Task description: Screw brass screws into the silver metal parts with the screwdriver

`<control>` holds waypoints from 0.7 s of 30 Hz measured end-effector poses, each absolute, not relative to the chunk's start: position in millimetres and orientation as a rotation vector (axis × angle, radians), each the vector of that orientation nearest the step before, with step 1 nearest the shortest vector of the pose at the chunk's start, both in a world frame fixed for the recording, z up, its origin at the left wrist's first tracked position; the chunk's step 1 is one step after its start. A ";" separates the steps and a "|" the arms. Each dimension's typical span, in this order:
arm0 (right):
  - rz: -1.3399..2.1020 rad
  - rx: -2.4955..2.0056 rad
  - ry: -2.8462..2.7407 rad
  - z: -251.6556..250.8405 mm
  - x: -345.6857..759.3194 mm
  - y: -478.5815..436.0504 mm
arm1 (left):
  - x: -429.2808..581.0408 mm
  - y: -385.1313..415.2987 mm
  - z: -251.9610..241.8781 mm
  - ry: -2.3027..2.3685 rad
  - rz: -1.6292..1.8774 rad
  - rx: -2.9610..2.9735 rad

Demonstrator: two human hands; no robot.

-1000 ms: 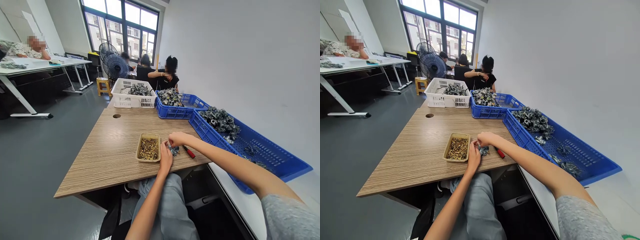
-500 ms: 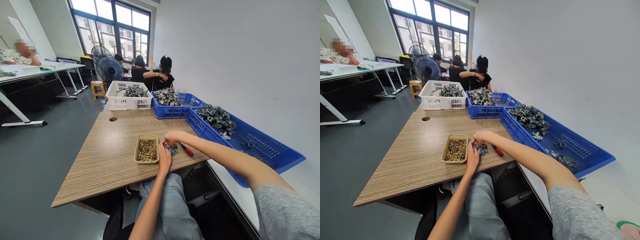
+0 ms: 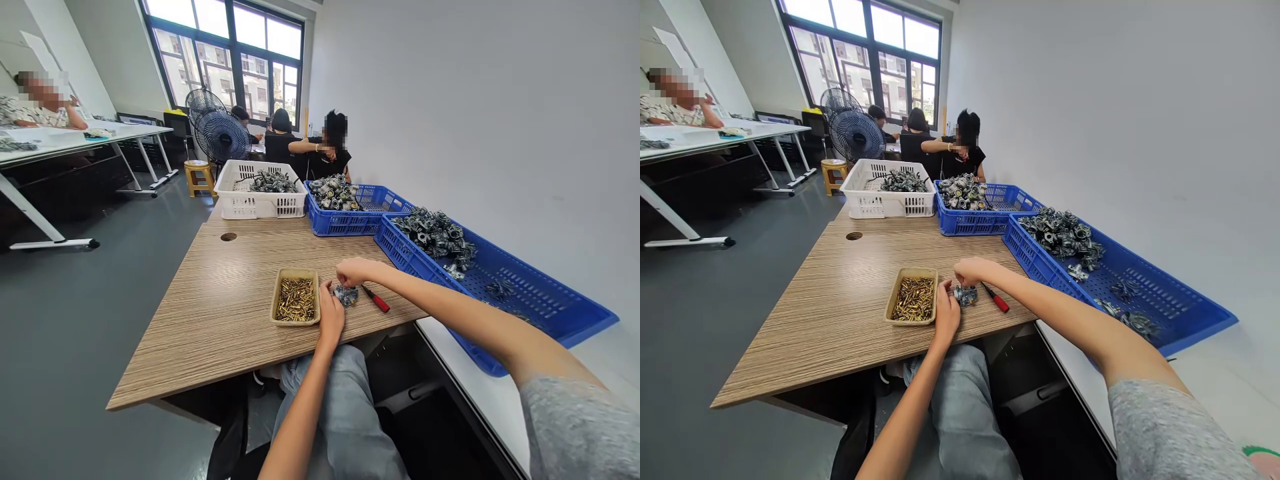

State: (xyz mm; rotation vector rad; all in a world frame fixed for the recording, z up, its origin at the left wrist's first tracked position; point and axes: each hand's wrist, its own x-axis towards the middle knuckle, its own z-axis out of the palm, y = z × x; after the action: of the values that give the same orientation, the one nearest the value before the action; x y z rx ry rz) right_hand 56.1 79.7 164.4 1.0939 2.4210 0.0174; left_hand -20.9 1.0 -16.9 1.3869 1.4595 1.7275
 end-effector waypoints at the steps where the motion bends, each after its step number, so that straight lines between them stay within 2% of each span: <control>1: 0.015 1.104 2.427 164.3 58.4 80.2 | -20.8 0.9 -17.0 1.461 1.729 1.383; 12: 0.039 1.283 2.496 154.9 85.3 100.2 | -21.6 1.1 -17.3 1.452 1.738 1.389; 21: 0.113 1.502 2.452 178.3 121.5 129.0 | -21.5 0.8 -16.7 1.454 1.743 1.378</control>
State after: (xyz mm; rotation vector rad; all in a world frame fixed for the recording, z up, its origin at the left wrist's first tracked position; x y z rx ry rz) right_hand 121.5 129.0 178.3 1.5022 2.4524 0.1132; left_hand -21.5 0.8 -16.7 1.3783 1.4539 1.7425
